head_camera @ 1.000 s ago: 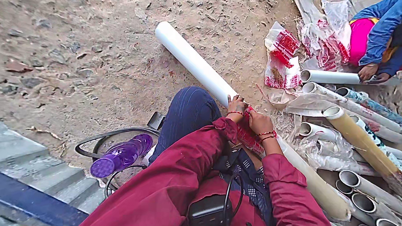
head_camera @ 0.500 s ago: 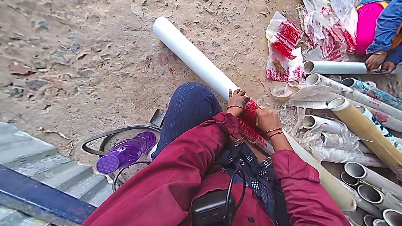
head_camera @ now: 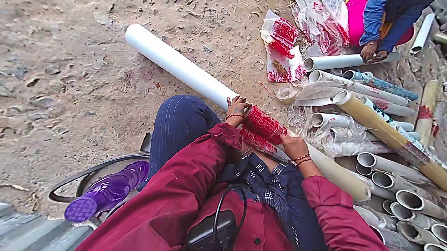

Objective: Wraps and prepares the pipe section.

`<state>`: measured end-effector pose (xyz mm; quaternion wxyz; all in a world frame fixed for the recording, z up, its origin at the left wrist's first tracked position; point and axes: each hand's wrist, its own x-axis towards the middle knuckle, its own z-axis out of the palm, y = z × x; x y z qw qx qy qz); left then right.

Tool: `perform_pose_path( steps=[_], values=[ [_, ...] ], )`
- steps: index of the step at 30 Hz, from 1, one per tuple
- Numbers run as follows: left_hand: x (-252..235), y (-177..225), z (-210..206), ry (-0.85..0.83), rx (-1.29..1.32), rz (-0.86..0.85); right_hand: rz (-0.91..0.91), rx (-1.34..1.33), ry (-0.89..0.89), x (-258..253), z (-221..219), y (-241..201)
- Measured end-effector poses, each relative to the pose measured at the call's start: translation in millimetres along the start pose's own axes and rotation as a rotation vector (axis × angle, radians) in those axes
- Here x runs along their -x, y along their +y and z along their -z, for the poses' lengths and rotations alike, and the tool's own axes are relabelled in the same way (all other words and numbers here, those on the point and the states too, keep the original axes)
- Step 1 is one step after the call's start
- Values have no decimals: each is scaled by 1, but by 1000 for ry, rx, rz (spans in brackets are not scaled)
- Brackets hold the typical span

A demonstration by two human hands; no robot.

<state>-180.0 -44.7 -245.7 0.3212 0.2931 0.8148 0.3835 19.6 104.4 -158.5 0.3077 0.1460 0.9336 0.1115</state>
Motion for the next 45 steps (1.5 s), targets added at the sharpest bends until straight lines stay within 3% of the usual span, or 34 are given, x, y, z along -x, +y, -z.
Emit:
perform_pose_path(
  steps=[5, 12, 14, 17, 19, 21, 25, 31, 35, 41, 45],
  values=[
    [0, -2, 0, 5, -25, -22, 2, 14, 42, 24, -30, 29],
    [1, -4, -1, 16, -41, -50, -157, -27, -243, 48, -23, 51],
    [1, -3, -1, 16, -88, -68, -238, -149, -162, 51, -17, 61],
    [2, 2, -2, -4, -163, -60, -423, -411, 391, 47, -26, 73],
    [6, 10, 1, -59, -218, -21, -572, -464, 633, 26, -33, 74],
    [9, 16, 4, -102, -287, -7, -662, -513, 619, 2, -39, 73],
    [19, 25, -1, -78, -429, -136, -652, -678, 378, -24, -62, 62],
    [18, 82, -52, -342, -694, -578, -564, -790, 504, -20, -80, 57],
    [3, 115, -68, -632, -893, -486, -544, -803, 636, -24, -95, 56],
    [-6, 135, -70, -774, -1109, -439, -538, -823, 705, -29, -99, 53],
    [-1, 135, -75, -769, -1178, -456, -532, -820, 716, -26, -99, 52]
  ],
)
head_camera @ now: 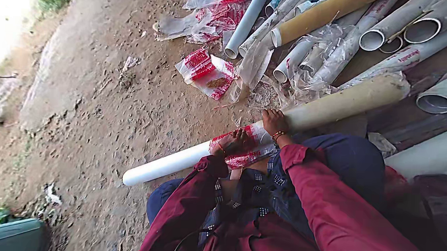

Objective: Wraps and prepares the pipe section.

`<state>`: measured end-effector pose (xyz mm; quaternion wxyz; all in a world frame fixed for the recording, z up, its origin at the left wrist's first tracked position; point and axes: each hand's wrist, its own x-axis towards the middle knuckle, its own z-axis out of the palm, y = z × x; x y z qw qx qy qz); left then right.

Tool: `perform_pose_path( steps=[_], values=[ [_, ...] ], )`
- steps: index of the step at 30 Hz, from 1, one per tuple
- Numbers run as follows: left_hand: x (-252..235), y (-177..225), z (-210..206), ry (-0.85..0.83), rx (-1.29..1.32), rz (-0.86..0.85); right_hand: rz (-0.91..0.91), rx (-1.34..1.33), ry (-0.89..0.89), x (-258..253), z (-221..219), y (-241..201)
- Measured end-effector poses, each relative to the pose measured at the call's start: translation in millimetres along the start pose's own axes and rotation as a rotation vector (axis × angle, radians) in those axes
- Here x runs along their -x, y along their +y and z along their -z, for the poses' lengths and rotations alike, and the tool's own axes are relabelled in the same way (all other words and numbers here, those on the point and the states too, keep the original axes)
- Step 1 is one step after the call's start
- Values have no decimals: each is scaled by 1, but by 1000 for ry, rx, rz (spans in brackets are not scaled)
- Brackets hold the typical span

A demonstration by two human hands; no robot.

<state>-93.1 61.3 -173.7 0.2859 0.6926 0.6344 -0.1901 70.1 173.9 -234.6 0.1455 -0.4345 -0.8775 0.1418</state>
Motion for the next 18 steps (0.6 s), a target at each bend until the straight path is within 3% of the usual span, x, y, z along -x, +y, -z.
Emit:
perform_pose_path(
  steps=[6, 9, 13, 18],
  values=[
    [-8, 6, -38, 287, -142, 21, 3, -10, 20, 0, -1, -1],
    [-8, 7, -33, 216, -164, 27, 18, -12, 73, 0, -1, -1],
    [0, -12, -23, 257, 161, -28, 18, 3, 82, 1, 0, -1],
    [23, -49, -62, 576, 395, -51, 10, -1, 125, 2, -2, -1]
  ],
)
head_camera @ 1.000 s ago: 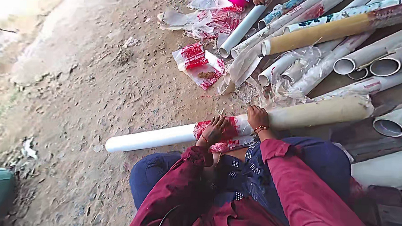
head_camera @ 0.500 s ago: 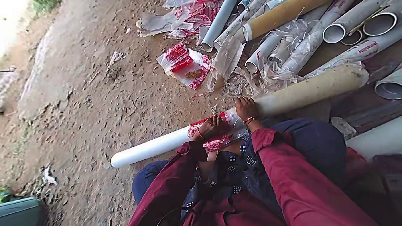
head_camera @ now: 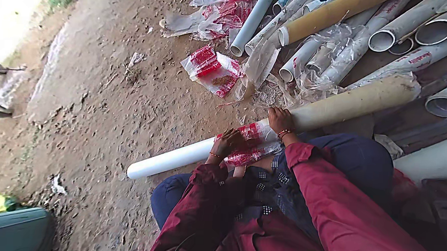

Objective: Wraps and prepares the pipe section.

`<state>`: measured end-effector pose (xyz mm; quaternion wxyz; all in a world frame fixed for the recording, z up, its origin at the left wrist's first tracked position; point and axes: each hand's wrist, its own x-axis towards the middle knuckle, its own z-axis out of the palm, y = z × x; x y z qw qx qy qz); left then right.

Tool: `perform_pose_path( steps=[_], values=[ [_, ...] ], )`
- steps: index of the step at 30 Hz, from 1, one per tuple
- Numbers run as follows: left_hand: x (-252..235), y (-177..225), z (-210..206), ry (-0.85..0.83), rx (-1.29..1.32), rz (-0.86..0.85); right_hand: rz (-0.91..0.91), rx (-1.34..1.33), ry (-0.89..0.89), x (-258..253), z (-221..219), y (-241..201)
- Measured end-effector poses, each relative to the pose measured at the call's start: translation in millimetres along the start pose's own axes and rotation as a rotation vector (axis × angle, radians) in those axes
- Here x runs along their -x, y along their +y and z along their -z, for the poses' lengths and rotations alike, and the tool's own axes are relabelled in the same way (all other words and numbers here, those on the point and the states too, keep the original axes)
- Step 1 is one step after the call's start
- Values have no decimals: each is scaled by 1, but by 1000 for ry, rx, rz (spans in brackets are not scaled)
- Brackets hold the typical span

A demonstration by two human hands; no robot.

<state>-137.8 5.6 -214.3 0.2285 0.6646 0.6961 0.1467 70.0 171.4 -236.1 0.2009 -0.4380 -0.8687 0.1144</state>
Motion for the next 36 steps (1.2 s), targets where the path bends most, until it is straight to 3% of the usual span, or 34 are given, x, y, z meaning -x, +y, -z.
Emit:
perform_pose_path(
  steps=[4, 8, 11, 21, 36],
  values=[
    [26, -17, -12, 149, -9, 66, -10, 0, 5, 0, -1, -1],
    [21, -3, -6, 75, -87, 95, -4, 23, -11, 1, -4, 0],
    [9, 1, -13, 90, -169, 2, -4, 34, -26, 0, -3, 0],
    [-23, 23, 14, -288, -221, 2, 12, 45, 16, -1, -6, 2],
    [-37, 28, 25, -450, -235, 76, -9, 49, -29, -2, -3, -1]
  ],
)
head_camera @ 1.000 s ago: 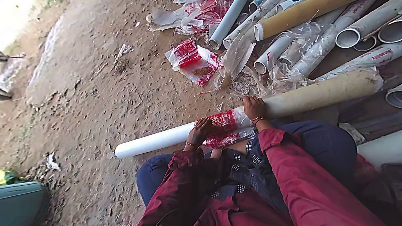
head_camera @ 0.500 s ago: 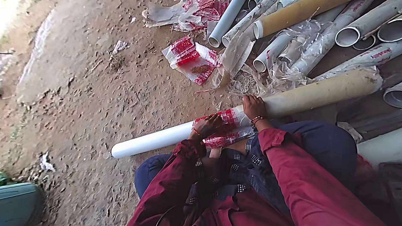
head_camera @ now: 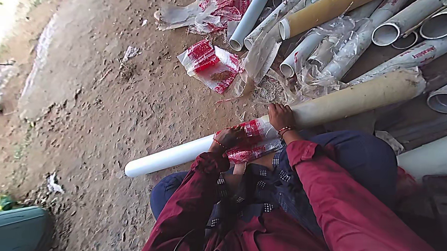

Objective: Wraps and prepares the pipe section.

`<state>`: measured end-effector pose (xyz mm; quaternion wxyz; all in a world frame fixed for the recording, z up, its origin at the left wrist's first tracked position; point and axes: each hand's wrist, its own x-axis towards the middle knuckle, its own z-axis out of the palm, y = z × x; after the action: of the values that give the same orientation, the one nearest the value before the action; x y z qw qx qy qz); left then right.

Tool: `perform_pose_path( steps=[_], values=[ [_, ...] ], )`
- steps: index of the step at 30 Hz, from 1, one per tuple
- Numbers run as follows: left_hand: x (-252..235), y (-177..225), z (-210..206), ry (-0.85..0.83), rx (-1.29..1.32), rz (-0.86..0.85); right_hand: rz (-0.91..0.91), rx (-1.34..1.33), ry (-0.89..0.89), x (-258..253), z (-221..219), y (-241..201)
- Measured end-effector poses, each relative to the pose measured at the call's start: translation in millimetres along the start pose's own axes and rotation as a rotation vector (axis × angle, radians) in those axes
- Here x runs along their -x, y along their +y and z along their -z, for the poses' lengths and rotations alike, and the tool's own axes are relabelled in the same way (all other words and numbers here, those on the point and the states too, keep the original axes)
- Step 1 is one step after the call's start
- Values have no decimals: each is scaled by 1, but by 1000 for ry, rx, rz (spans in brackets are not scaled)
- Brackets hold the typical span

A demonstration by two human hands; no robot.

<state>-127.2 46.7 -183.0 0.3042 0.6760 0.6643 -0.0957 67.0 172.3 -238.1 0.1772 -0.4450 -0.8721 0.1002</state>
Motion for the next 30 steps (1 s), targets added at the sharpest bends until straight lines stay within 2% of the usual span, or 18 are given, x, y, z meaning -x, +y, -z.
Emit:
perform_pose_path(
  steps=[4, 9, 13, 16, 20, 23, 25, 28, 30],
  values=[
    [0, 3, -3, -2, -31, 18, 7, 4, 12, 0, 1, 1],
    [2, 0, -18, 98, -46, -18, 14, 1, 28, 1, -2, 1],
    [2, 3, -40, 255, -204, -70, 26, 12, 41, 1, -4, 2],
    [0, 5, -56, 467, -417, -138, 39, 15, 63, 1, -5, 2],
    [-1, 9, -53, 426, -512, -119, 41, 9, 52, 1, -5, 3],
    [0, 3, -51, 397, -435, -147, 53, 6, 78, 1, -6, 3],
    [4, -12, -52, 380, -257, -173, 45, 9, 68, 1, -6, 4],
    [7, -35, -67, 551, -138, -279, 37, 4, 68, 2, -6, 4],
    [10, -37, -77, 649, -80, -280, 36, 7, 68, 1, -6, 4]
  ],
)
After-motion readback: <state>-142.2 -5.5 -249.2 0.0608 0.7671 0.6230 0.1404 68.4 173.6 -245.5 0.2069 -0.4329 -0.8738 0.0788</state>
